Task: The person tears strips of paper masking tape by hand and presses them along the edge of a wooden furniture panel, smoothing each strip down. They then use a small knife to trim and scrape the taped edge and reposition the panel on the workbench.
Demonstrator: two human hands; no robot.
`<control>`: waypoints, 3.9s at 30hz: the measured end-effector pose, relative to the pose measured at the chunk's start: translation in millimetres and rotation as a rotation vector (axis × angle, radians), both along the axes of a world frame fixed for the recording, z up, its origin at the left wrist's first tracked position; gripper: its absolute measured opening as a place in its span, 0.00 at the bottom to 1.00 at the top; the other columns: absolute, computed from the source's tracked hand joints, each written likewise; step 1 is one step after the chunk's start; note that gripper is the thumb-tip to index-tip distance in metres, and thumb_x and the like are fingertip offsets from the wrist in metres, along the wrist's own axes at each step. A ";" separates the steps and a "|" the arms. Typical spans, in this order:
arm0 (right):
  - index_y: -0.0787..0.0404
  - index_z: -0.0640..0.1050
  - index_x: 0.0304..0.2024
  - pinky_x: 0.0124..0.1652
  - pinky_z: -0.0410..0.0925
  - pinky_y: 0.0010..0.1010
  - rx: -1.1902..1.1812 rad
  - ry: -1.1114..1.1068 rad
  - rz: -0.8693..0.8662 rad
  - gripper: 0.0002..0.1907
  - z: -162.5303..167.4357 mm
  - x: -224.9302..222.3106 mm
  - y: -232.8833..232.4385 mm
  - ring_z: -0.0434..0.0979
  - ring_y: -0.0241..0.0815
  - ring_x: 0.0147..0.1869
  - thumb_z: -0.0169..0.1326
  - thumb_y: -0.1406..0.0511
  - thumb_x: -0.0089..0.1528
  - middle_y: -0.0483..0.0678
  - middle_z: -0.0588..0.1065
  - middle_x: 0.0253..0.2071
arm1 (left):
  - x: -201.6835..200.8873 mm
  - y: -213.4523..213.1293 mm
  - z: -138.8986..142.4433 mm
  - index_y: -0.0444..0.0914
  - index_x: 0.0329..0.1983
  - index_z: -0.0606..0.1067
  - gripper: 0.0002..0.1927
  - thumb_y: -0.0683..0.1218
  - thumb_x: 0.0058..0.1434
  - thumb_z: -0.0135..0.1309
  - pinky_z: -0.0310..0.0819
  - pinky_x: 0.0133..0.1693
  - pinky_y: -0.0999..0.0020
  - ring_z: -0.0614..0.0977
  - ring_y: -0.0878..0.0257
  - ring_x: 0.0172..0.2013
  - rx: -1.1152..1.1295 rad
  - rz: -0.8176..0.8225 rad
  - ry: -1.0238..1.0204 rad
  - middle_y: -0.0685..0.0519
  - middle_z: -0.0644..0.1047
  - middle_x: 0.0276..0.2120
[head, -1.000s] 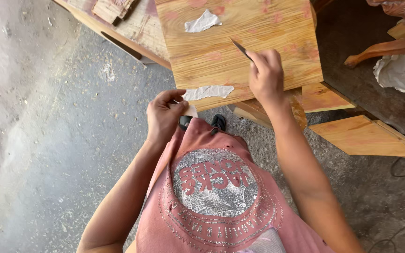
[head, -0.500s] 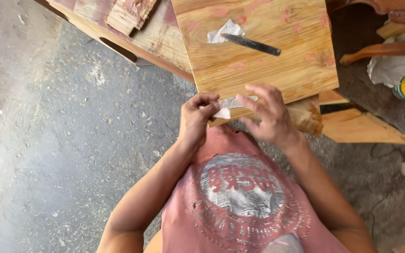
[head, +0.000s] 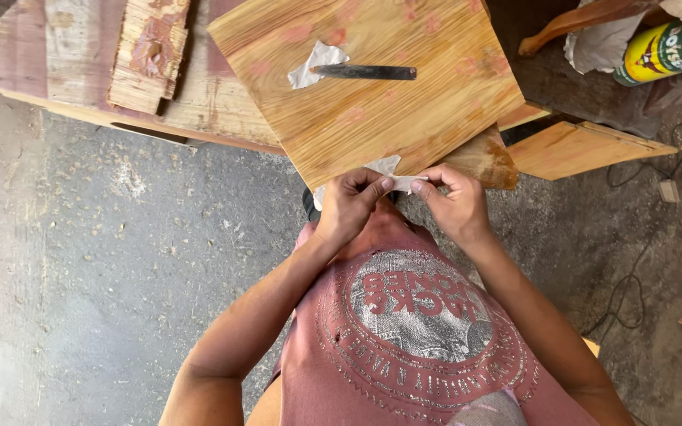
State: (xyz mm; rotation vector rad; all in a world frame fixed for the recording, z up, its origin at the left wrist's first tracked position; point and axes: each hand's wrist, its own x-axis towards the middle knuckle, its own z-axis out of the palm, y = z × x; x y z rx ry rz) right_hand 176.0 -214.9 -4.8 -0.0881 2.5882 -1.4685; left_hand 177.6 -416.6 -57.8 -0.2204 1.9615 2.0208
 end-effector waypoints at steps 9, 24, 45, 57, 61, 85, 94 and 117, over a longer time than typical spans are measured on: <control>0.67 0.78 0.43 0.37 0.68 0.23 -0.115 -0.132 -0.093 0.07 -31.5 10.3 11.2 0.73 0.28 0.37 0.60 0.71 0.63 0.43 0.77 0.35 | 10.7 29.8 -32.4 0.32 0.36 0.81 0.06 0.42 0.61 0.61 0.70 0.27 0.70 0.75 0.71 0.24 0.086 -0.007 -0.167 0.54 0.79 0.23; 0.67 0.83 0.43 0.33 0.67 0.21 0.072 0.005 -0.241 0.09 -61.7 -32.5 11.8 0.73 0.27 0.32 0.55 0.73 0.63 0.43 0.79 0.33 | -18.2 37.3 -15.3 0.34 0.30 0.82 0.07 0.44 0.58 0.62 0.76 0.34 0.58 0.82 0.49 0.29 -0.368 0.132 0.169 0.44 0.79 0.30; 0.66 0.76 0.33 0.32 0.71 0.26 0.169 -0.033 -0.377 0.07 -88.7 -38.2 13.1 0.77 0.32 0.30 0.63 0.72 0.57 0.46 0.78 0.27 | -25.6 44.7 -36.1 0.36 0.28 0.73 0.09 0.45 0.60 0.57 0.75 0.32 0.50 0.81 0.45 0.32 -0.802 0.013 0.480 0.44 0.74 0.29; 0.65 0.76 0.49 0.43 0.71 0.32 0.393 0.274 -0.113 0.13 -79.5 -27.2 14.3 0.77 0.42 0.44 0.61 0.72 0.62 0.55 0.75 0.48 | -28.5 50.4 -45.3 0.37 0.28 0.72 0.09 0.46 0.61 0.57 0.76 0.33 0.51 0.81 0.46 0.32 -0.817 0.011 0.491 0.44 0.74 0.30; 0.64 0.75 0.64 0.60 0.61 0.43 0.750 0.596 0.299 0.24 -75.2 -11.3 17.9 0.68 0.48 0.65 0.56 0.69 0.64 0.51 0.70 0.64 | -28.4 50.0 -47.7 0.37 0.29 0.72 0.09 0.45 0.62 0.57 0.76 0.34 0.52 0.81 0.46 0.33 -0.811 0.013 0.506 0.44 0.74 0.30; 0.56 0.72 0.71 0.68 0.43 0.66 0.825 0.428 0.396 0.30 -75.9 -1.2 26.3 0.52 0.58 0.81 0.53 0.58 0.66 0.43 0.61 0.78 | -7.1 8.4 -35.5 0.37 0.71 0.69 0.30 0.57 0.71 0.46 0.40 0.69 0.32 0.52 0.50 0.76 -1.037 -0.512 0.917 0.50 0.63 0.72; 0.55 0.75 0.67 0.72 0.34 0.62 0.958 0.544 0.386 0.26 -70.8 -0.7 61.4 0.53 0.54 0.81 0.50 0.52 0.70 0.46 0.66 0.74 | -12.4 12.0 -25.2 0.32 0.68 0.70 0.35 0.61 0.68 0.47 0.36 0.69 0.32 0.52 0.46 0.75 -1.184 -0.640 0.969 0.42 0.66 0.70; 0.52 0.66 0.74 0.71 0.29 0.71 0.789 0.382 0.476 0.31 -65.7 -9.0 33.9 0.44 0.55 0.84 0.49 0.54 0.69 0.40 0.59 0.79 | -14.7 -2.5 -26.3 0.35 0.72 0.64 0.37 0.62 0.67 0.45 0.33 0.70 0.30 0.48 0.51 0.76 -1.049 -0.671 0.900 0.48 0.64 0.72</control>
